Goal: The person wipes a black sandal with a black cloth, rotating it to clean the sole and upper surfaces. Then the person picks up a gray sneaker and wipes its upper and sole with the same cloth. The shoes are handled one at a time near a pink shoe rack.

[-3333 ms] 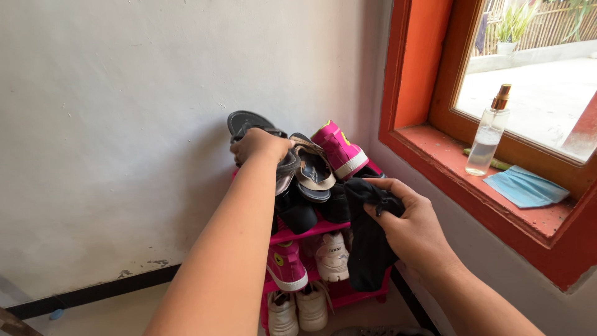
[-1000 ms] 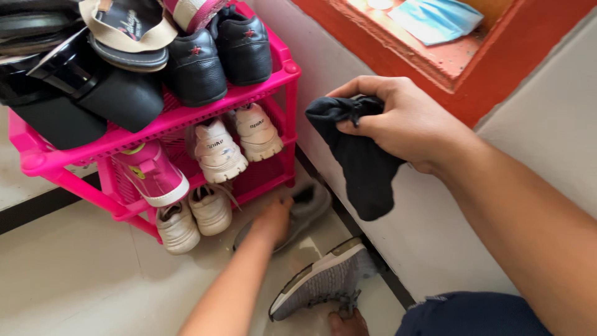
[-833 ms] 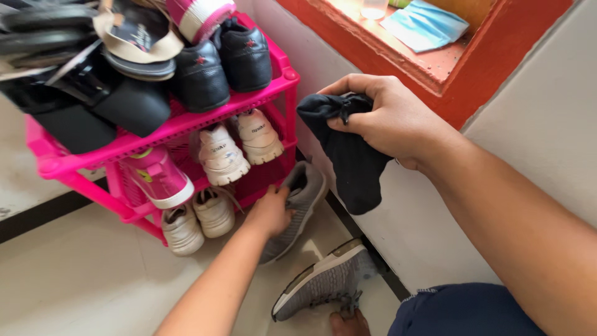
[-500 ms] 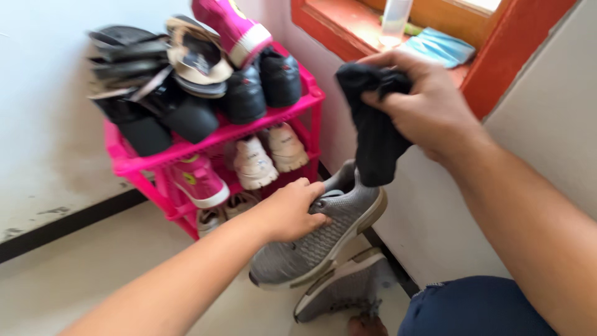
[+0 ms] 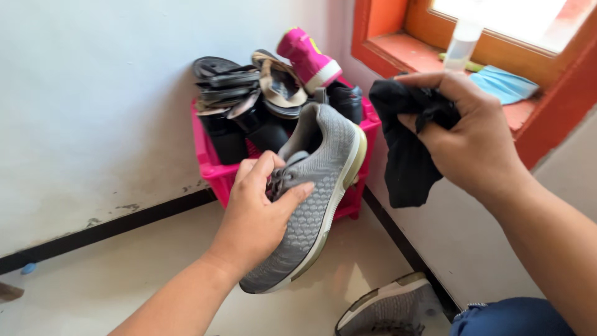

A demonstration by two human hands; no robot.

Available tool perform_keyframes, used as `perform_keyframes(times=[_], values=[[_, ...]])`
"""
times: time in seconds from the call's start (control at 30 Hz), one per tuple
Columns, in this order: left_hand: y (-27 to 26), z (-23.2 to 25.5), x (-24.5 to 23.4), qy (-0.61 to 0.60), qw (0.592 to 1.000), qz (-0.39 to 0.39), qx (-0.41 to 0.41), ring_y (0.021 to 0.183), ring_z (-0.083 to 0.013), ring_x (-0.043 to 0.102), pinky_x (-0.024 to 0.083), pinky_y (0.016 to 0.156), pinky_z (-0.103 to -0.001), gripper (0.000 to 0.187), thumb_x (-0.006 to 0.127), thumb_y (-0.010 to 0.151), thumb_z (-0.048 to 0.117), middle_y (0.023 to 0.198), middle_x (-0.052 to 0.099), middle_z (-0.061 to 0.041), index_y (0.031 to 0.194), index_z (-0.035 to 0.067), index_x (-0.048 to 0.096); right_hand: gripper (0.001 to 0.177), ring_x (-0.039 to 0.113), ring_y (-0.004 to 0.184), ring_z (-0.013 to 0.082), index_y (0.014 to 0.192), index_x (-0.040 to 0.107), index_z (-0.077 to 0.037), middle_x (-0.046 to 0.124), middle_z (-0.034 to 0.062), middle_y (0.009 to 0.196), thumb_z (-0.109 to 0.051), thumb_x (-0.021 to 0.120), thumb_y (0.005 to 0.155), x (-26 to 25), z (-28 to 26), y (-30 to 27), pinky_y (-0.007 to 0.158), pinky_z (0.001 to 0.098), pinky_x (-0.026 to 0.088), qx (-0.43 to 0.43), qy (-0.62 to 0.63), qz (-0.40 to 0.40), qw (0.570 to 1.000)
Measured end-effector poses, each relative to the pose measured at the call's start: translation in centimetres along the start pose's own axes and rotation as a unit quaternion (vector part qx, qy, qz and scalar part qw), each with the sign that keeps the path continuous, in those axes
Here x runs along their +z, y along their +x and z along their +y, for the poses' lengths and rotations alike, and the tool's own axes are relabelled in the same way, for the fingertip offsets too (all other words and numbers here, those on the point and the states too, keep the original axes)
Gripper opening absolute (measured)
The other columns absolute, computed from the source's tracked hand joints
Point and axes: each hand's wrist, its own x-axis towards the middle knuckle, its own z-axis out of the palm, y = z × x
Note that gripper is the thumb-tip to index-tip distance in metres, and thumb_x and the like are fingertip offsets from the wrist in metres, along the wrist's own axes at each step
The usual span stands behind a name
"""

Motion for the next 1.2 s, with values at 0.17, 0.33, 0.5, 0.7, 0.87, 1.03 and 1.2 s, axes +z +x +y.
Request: perform_keyframes(times=[0.17, 0.33, 0.5, 0.7, 0.87, 1.03, 1.2], values=[[0.2, -0.2, -1.1, -0.028, 0.999, 0.036, -0.003, 0.09, -0.0225, 0.057, 0.05, 0.081, -0.034, 0.038, 0.081, 0.084, 0.029, 0.1, 0.056, -0.011, 0.105, 0.005, 0.06, 0.039, 0.067, 0.106, 0.0241, 0.124, 0.068, -0.005, 0.068, 0.0109, 0.111, 0.003, 0.073, 0.086, 3.0, -1.5, 0.2, 0.094, 0.0353, 0.053, -0.02, -0.058, -0.004, 0.998], [-0.1, -0.8, -0.9, -0.054, 0.995, 0.082, -0.017, 0.08, -0.0221, 0.052, 0.049, 0.071, -0.036, 0.037, 0.077, 0.088, 0.028, 0.101, 0.054, -0.012, 0.11, 0.006, 0.057, 0.049, 0.065, 0.108, 0.0344, 0.122, 0.068, -0.008, 0.064, 0.0167, 0.113, 0.009, 0.066, 0.076, 6.0, -4.8, -1.0, 0.094, 0.039, 0.053, -0.028, -0.073, 0.002, 0.997], [0.7, -2.4, -2.3, -0.056, 0.989, 0.13, 0.039, 0.081, -0.0181, 0.057, 0.049, 0.073, -0.035, 0.031, 0.073, 0.093, 0.023, 0.099, 0.056, -0.01, 0.11, 0.004, 0.055, 0.063, 0.06, 0.1, 0.0372, 0.118, 0.07, -0.01, 0.06, 0.0161, 0.102, 0.007, 0.064, 0.058, 8.8, -8.7, -2.9, 0.09, 0.0429, 0.051, -0.091, -0.075, -0.056, 0.991], [0.5, -2.2, -3.9, -0.017, 0.994, 0.086, 0.069, 0.075, -0.0203, 0.054, 0.048, 0.066, -0.035, 0.028, 0.077, 0.091, 0.02, 0.095, 0.053, -0.011, 0.103, 0.005, 0.057, 0.051, 0.059, 0.107, 0.0364, 0.121, 0.072, -0.012, 0.06, 0.0137, 0.11, 0.01, 0.066, 0.076, 8.8, -7.2, 1.2, 0.095, 0.0428, 0.051, -0.107, -0.159, 0.051, 0.98], [-0.3, -1.2, -3.4, -0.074, 0.995, 0.035, 0.052, 0.073, -0.0188, 0.055, 0.05, 0.059, -0.032, 0.026, 0.073, 0.091, 0.02, 0.102, 0.051, -0.009, 0.106, 0.007, 0.056, 0.054, 0.061, 0.103, 0.0353, 0.123, 0.07, -0.01, 0.058, 0.0177, 0.109, 0.012, 0.058, 0.075, 9.3, -7.6, 2.0, 0.092, 0.0406, 0.052, 0.014, -0.121, 0.098, 0.988], [0.2, -3.0, -3.1, -0.038, 0.989, 0.104, 0.095, 0.079, -0.018, 0.054, 0.048, 0.065, -0.032, 0.025, 0.074, 0.092, 0.016, 0.098, 0.054, -0.008, 0.107, 0.005, 0.057, 0.054, 0.059, 0.108, 0.0326, 0.119, 0.067, -0.007, 0.064, 0.0127, 0.112, 0.012, 0.06, 0.069, 12.6, -10.8, -2.5, 0.098, 0.0408, 0.049, -0.021, -0.083, 0.096, 0.992], [0.8, -4.2, -4.2, -0.044, 0.996, 0.077, 0.009, 0.071, -0.0172, 0.054, 0.048, 0.057, -0.03, 0.027, 0.073, 0.089, 0.018, 0.095, 0.054, -0.008, 0.107, 0.005, 0.057, 0.058, 0.058, 0.102, 0.0313, 0.117, 0.072, -0.01, 0.058, 0.0155, 0.108, 0.011, 0.061, 0.064, 14.2, -9.7, -3.0, 0.088, 0.0386, 0.05, 0.011, -0.067, 0.072, 0.995]])
